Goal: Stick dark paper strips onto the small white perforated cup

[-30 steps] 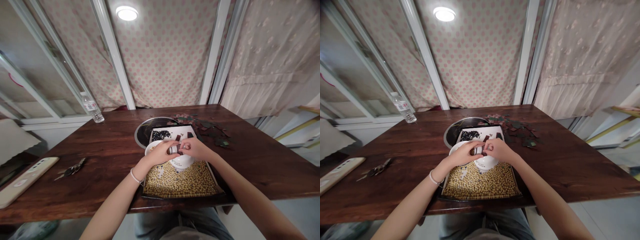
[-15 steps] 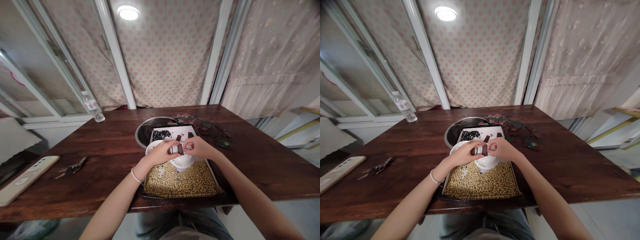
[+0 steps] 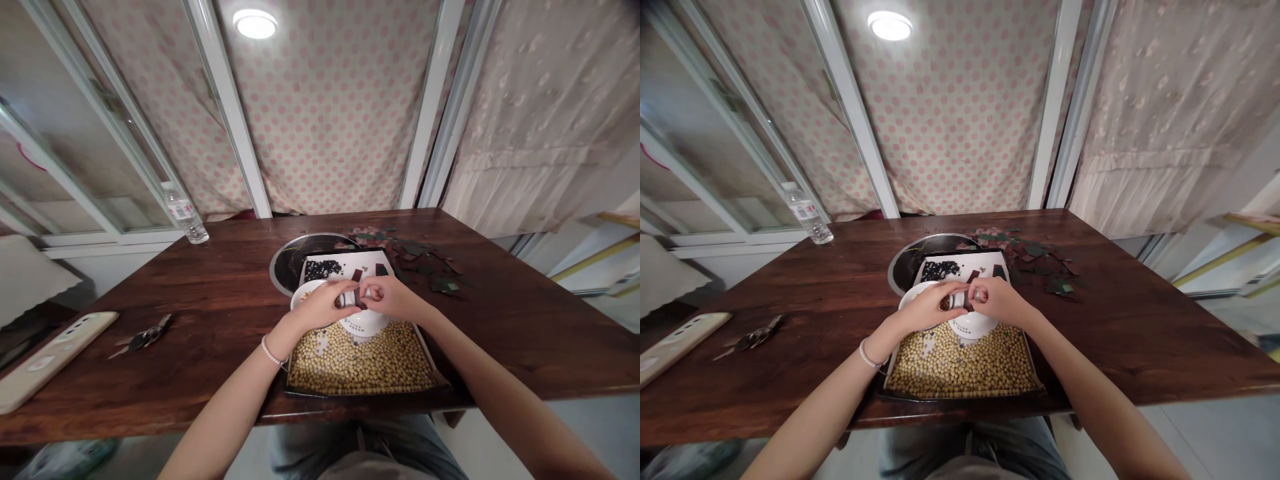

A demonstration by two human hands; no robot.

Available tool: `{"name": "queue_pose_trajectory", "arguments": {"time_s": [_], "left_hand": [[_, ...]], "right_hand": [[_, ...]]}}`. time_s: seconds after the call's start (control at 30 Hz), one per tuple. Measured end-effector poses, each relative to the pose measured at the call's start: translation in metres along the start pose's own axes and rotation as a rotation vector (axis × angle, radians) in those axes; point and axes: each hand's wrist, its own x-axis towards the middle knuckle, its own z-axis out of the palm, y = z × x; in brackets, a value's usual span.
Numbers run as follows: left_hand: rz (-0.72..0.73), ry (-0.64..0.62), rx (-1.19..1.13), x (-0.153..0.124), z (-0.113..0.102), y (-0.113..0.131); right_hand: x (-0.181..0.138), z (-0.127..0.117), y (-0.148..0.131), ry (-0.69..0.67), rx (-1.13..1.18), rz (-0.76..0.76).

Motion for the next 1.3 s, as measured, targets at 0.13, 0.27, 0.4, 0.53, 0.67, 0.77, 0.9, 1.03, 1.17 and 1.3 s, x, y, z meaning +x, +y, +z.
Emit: {"name": "queue_pose_trajectory", "arguments": {"time_s": [0.13,0.27,0.4,0.53,0.67,0.77,0.9,1.03,1.17,1.3], "left_hand": [[0.008,0.005,-0.001,0.000,0.000,0.000],[-0.007,0.004,0.011,0.000,-0.001,0.002],[-0.011,0.009,0.010,0.000,0.000,0.002],[-0.003,0.013,-0.001,0.000,0.000,0.000],[0.001,0.014,-0.006,0.000,0.001,-0.002],[-0.001,0.013,-0.009,0.000,0.001,-0.002],[0.000,0.016,0.000,0.000,0.001,0.000],[-0.002,-0.005,0.013,0.001,0.000,0.002],[-0.005,-0.010,0.024,0.001,-0.001,0.002],[-0.007,-0.005,0.024,0.001,0.000,0.001]], "right_hand": [[0.000,0.001,-0.002,0.001,-0.009,0.016],[0.000,-0.002,0.001,-0.023,0.019,0.046],[0.001,-0.004,0.005,-0.053,0.042,0.048],[0.001,-0.004,0.005,-0.037,0.035,0.063],[0.000,-0.006,0.000,-0.094,0.070,0.076],[-0.001,-0.008,-0.002,-0.119,0.097,0.083],[0.001,-0.006,0.001,-0.104,0.141,0.084],[0.003,0.000,0.006,-0.045,0.147,0.086],[0.004,0.004,0.010,0.017,0.099,0.080],[0.006,0.006,0.013,0.062,0.066,0.068]]}}
